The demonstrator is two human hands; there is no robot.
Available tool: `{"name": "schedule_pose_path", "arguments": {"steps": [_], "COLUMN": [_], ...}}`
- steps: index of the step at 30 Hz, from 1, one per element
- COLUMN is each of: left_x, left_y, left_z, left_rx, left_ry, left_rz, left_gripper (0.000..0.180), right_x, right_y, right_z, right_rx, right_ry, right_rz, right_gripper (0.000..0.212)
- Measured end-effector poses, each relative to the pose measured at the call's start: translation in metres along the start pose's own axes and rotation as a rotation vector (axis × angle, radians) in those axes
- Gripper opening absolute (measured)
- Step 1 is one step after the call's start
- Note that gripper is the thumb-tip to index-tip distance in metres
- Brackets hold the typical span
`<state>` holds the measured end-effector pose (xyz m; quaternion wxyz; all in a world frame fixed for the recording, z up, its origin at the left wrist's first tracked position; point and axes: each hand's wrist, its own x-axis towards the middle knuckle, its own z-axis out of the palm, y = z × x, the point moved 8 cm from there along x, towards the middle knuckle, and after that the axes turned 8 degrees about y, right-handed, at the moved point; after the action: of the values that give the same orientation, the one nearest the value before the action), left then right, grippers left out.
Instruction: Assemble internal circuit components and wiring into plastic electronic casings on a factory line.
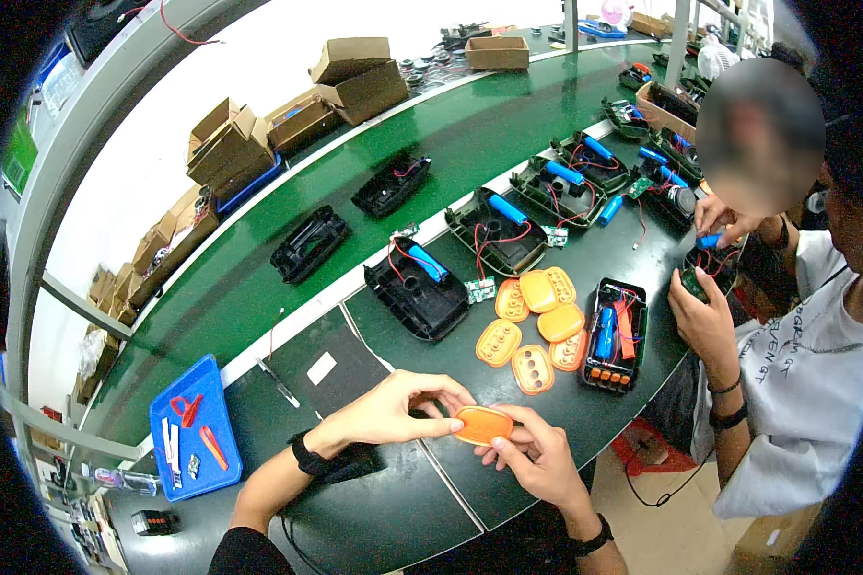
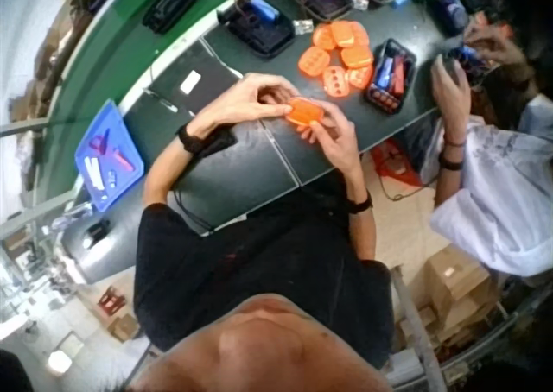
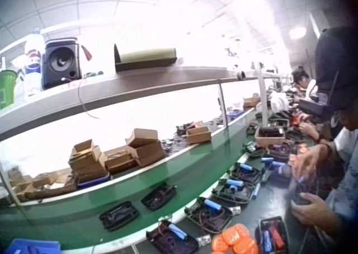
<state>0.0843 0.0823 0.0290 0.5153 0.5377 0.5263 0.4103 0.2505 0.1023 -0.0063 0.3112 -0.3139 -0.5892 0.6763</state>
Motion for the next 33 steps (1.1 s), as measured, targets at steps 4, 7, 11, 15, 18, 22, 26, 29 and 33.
{"name": "schedule_pose_path", "arguments": {"steps": [4,7,11,15,18,22,26,29,33], "left_x": [-0.003,-0.005,-0.006,-0.006,-0.004,-0.003,-0.005,-0.003,-0.005], "left_y": [-0.001,-0.007,-0.007,-0.003,-0.003,-0.003,-0.013,-0.012,-0.013], "left_z": [0.009,0.010,0.010,0.012,0.013,0.010,0.009,0.012,0.011], "left_rx": [0.164,0.141,0.123,0.090,0.098,0.129,0.171,0.135,0.105], "left_ry": [-0.145,-0.179,-0.210,-0.193,-0.183,-0.142,-0.180,-0.184,-0.163], "left_rz": [-0.027,-0.073,-0.126,-0.092,-0.110,-0.067,-0.098,-0.088,-0.085], "left_gripper": [0.023,0.025,0.024,0.024,0.025,0.026,0.026,0.025,0.027], "right_x": [0.000,-0.002,-0.004,-0.003,-0.003,-0.003,-0.002,-0.004,-0.003], "right_y": [0.005,0.003,0.007,0.011,0.015,0.010,0.012,0.011,0.012], "right_z": [0.001,0.004,0.001,-0.002,-0.005,-0.001,-0.001,-0.005,-0.004], "right_rx": [-0.044,-0.091,-0.077,-0.056,-0.043,-0.056,-0.041,-0.035,-0.013], "right_ry": [-0.032,-0.073,-0.065,-0.036,-0.021,-0.030,-0.027,-0.031,-0.029], "right_rz": [0.006,-0.018,-0.026,-0.036,-0.015,-0.005,0.004,-0.008,0.002], "right_gripper": [0.028,0.025,0.024,0.023,0.021,0.020,0.020,0.021,0.021]}}
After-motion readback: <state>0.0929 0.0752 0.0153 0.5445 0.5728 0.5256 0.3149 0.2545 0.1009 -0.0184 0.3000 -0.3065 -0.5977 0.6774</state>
